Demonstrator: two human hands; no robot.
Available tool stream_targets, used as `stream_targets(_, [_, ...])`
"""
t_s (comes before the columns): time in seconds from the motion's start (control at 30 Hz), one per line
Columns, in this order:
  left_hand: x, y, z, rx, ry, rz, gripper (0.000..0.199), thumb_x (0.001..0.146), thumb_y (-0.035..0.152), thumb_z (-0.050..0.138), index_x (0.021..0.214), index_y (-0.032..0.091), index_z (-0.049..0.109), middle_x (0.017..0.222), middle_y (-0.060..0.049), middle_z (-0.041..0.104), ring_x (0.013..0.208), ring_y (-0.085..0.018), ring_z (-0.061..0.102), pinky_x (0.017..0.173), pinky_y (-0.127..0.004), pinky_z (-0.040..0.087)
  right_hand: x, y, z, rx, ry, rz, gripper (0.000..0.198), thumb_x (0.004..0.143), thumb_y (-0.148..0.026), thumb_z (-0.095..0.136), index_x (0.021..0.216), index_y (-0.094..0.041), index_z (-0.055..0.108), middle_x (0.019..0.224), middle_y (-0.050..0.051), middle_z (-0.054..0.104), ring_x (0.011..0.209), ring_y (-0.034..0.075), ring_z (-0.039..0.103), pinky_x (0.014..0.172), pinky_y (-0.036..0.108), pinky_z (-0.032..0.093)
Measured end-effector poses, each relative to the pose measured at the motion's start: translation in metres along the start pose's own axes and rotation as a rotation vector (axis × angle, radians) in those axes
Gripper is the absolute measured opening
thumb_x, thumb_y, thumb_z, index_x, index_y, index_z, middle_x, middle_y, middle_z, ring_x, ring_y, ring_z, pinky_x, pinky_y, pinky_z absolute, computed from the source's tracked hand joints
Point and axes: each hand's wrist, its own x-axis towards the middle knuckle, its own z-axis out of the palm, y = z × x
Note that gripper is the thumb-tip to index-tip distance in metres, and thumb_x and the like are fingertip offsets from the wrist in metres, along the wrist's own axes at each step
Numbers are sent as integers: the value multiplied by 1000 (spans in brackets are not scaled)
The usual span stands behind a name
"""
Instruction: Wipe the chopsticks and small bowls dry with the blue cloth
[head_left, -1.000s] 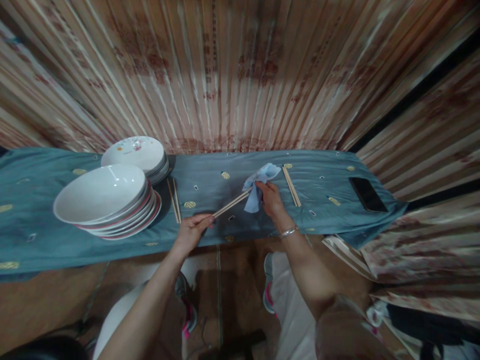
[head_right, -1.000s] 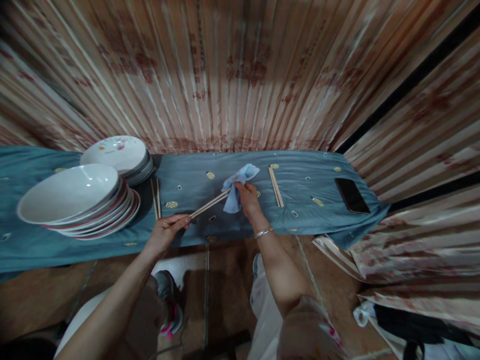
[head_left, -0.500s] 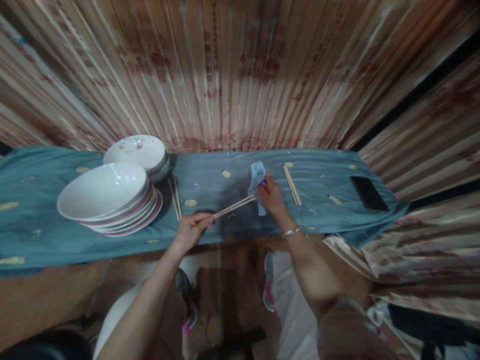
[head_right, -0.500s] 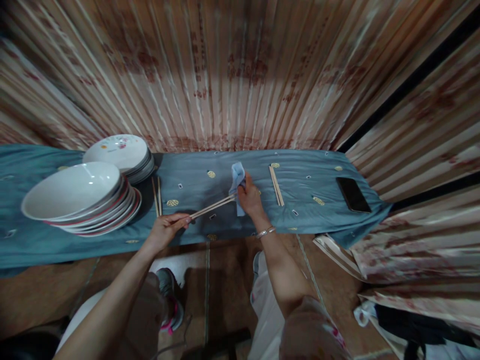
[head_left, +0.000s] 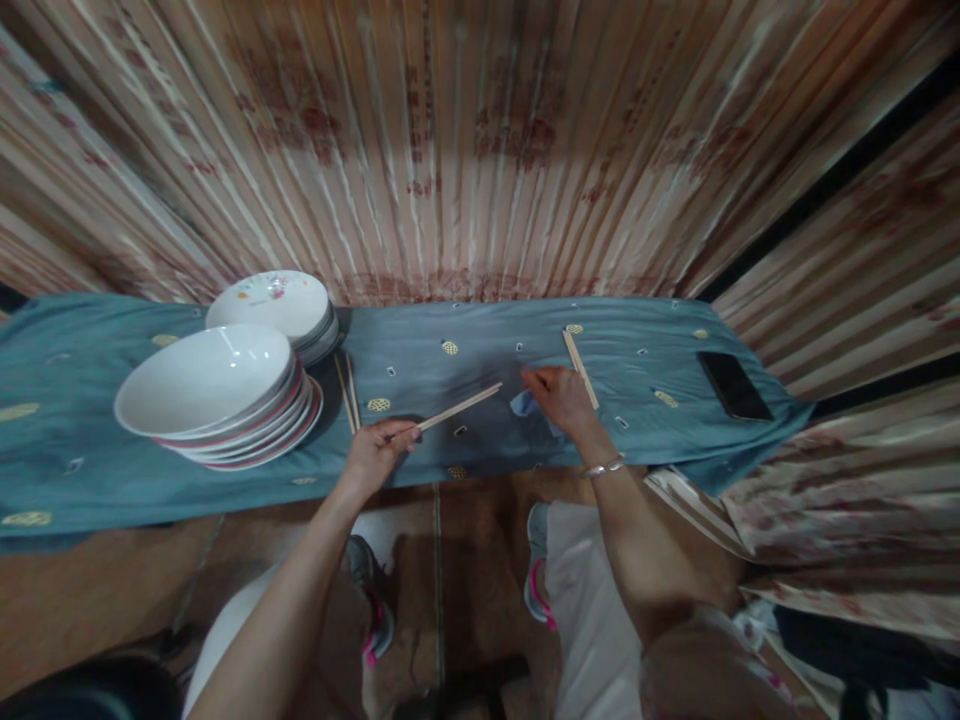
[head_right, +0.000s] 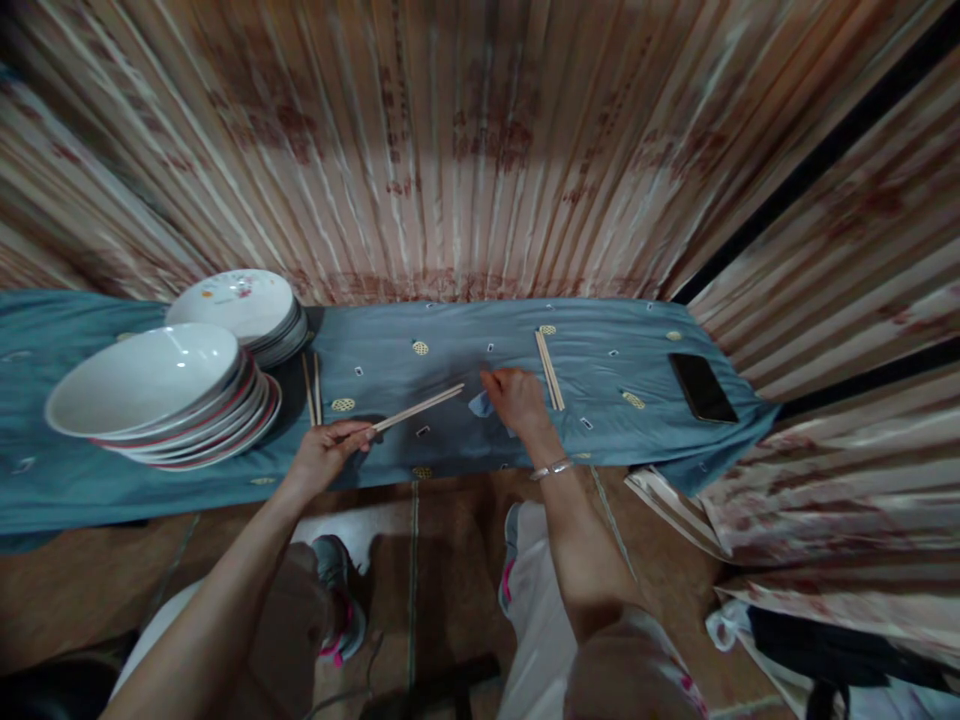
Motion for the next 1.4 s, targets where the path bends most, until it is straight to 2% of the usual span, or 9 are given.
stream_targets(0.13, [0, 1, 2, -1, -9, -28, 22, 60, 44, 78, 60, 22, 77, 53, -1, 64, 57, -16, 53, 59, -27, 40, -9, -10, 5, -239, -152, -80, 18, 94, -28, 59, 96, -21, 75, 89, 10, 78, 81, 24, 70, 73, 32, 44])
stream_targets(0.2, [0, 3, 3, -5, -24, -44, 25, 59, 46, 78, 61, 21, 77, 52, -1, 63, 55, -15, 51, 57, -27, 38, -14, -17, 8, -277, -152, -111, 32, 93, -22, 59, 124, -19, 67, 103, 12, 78, 90, 26, 71, 77, 33, 46])
stream_targets(0.3, [-1, 8, 5, -33, -42, -57, 31, 56, 51, 79, 63, 21, 79, 53, -2, 65, 57, -16, 54, 60, -28, 39, -20, -24, 10, -358, -182, -144, 49, 92, -19, 60, 141, -18, 55, 107, 15, 76, 93, 28, 71, 79, 34, 47])
stream_targets(0.4, [-2, 13, 8, -68, -64, -60, 33, 54, 53, 80, 62, 21, 78, 55, -3, 67, 60, -17, 56, 64, -29, 41, -24, -29, 8, -453, -236, -145, 44, 94, -20, 57, 138, -16, 58, 106, 18, 75, 92, 29, 71, 77, 35, 48])
stream_targets(0.6, [-1, 19, 13, -93, -105, -83, 31, 52, 51, 81, 57, 21, 75, 54, -3, 65, 59, -17, 55, 66, -30, 42, -28, -30, -2, -557, -323, -158, 26, 100, -19, 47, 105, -16, 72, 101, 18, 75, 90, 27, 70, 74, 32, 46])
stream_targets(0.83, [4, 22, 11, -83, -86, -119, 28, 51, 45, 83, 60, 20, 76, 53, -1, 64, 57, -14, 54, 64, -27, 43, -43, -32, -13, -682, -441, -236, 28, 103, -16, 40, 107, -15, 67, 102, 13, 75, 95, 23, 70, 73, 29, 43])
stream_targets(1.0, [8, 21, 19, -287, 13, -121, 38, 41, 47, 90, 63, 19, 77, 63, -4, 72, 64, -16, 61, 72, -30, 49, -47, -28, -19, -671, -432, -216, 30, 104, -18, 37, 105, -17, 68, 102, 11, 76, 94, 21, 70, 73, 28, 42])
stream_targets(1.2, [10, 19, 36, -413, -1, -131, 55, 41, 48, 94, 85, 18, 81, 80, -8, 79, 79, -22, 71, 87, -36, 53, -37, -7, -41, -659, -313, -21, 36, 106, -28, 35, 105, -18, 70, 98, 13, 77, 93, 24, 73, 71, 28, 43])
stream_targets(1.4, [6, 20, 46, -342, -43, -141, 56, 38, 53, 93, 80, 18, 81, 76, -8, 78, 76, -22, 71, 85, -36, 54, -26, 43, -83, -772, -150, 351, 39, 102, -31, 40, 106, -12, 74, 105, 22, 75, 100, 31, 72, 80, 34, 49])
